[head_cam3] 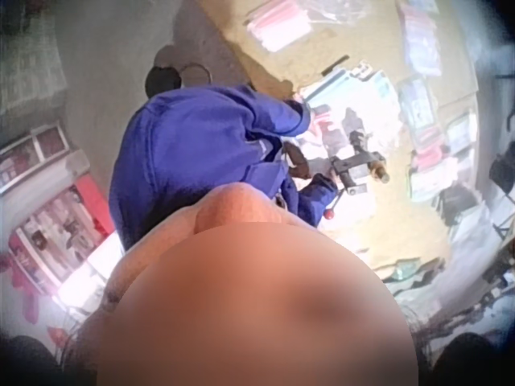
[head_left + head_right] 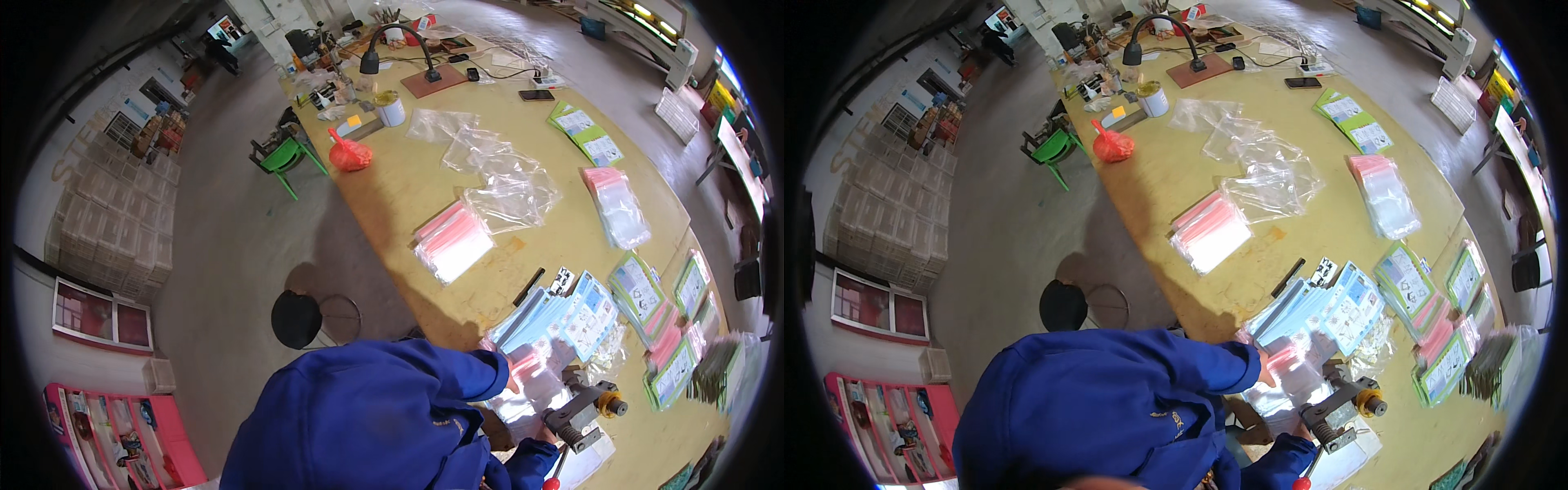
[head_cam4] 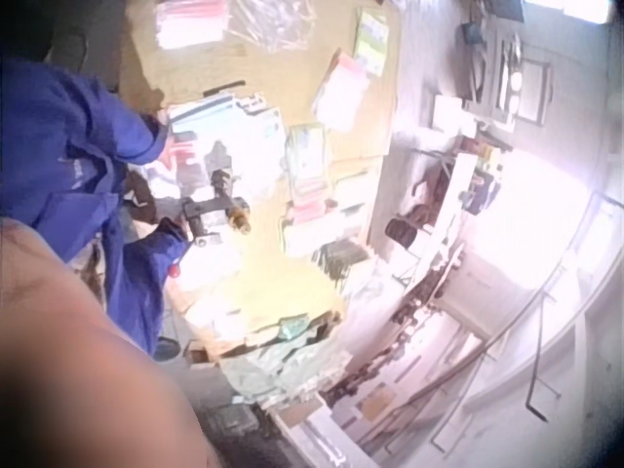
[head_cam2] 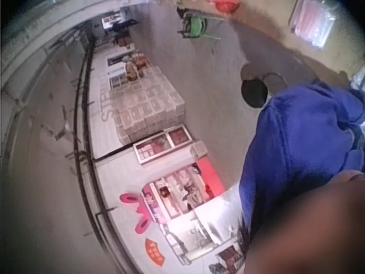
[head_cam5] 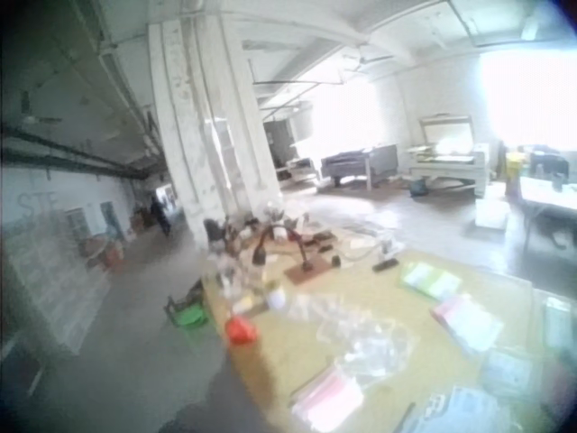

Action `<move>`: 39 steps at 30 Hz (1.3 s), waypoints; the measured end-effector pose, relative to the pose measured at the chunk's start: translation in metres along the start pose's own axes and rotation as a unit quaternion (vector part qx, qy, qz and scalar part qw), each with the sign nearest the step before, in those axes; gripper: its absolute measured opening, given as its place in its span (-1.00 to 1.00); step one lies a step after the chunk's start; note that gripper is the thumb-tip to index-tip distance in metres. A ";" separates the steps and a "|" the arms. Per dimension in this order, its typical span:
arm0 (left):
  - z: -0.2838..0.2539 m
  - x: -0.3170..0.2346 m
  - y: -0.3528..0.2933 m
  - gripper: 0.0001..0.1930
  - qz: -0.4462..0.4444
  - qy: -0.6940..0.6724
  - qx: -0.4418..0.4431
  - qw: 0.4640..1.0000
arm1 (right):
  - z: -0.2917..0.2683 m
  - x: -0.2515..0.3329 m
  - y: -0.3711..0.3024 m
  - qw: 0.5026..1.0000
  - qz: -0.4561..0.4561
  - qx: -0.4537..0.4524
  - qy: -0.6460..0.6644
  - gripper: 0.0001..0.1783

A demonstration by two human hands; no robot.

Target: The person places stacks of pink and blue face masks into clear plastic bags and seals them using a manual heat-sealing machine. The sealed packages are then stacked on the table. The person also handles a small red plastic bag and a small metal object at the end.

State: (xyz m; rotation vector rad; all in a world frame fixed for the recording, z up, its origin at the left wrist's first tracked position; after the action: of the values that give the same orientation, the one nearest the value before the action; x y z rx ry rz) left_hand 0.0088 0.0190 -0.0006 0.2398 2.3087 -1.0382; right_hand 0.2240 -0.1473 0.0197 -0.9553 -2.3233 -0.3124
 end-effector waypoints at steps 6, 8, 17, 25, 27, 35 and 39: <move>-0.005 0.003 -0.003 -0.23 0.021 0.053 0.053 0.997 | -0.004 0.011 -0.006 1.000 -0.002 -0.023 0.008 -0.43; -0.012 0.007 -0.001 -0.23 0.033 0.087 0.095 0.991 | 0.006 0.014 -0.003 0.999 0.001 -0.033 0.011 -0.42; -0.009 0.004 -0.012 -0.26 0.025 0.038 0.095 0.994 | 0.018 0.007 -0.019 0.974 0.092 -0.197 0.062 -0.40; 0.001 0.028 0.009 -0.42 -0.024 -0.034 0.127 0.991 | 0.034 0.026 -0.029 0.968 0.139 -0.183 0.100 -0.44; 0.001 0.025 0.006 -0.42 -0.030 -0.039 0.148 0.988 | 0.034 0.025 -0.028 0.963 0.136 -0.198 0.123 -0.44; -0.005 0.002 -0.017 -0.28 -0.021 0.017 0.106 0.994 | 0.024 0.023 -0.047 0.967 0.200 -0.074 0.142 -0.26; -0.004 0.011 -0.013 -0.24 -0.025 0.130 0.086 0.987 | 0.018 0.020 -0.068 0.994 0.100 0.001 0.052 -0.59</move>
State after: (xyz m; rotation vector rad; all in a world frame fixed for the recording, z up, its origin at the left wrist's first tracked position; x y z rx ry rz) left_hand -0.0069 0.0124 0.0026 0.4086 2.4668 -1.3010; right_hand 0.1574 -0.1771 0.0180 -1.1330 -2.1139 -0.2717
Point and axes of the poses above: each hand's wrist, its own y-axis towards the middle knuckle, its own z-axis out of the palm, x = y × z, the point moved 3 cm from there along y, towards the middle knuckle, and after that the axes turned 10 degrees about y, right-handed, at the moved point
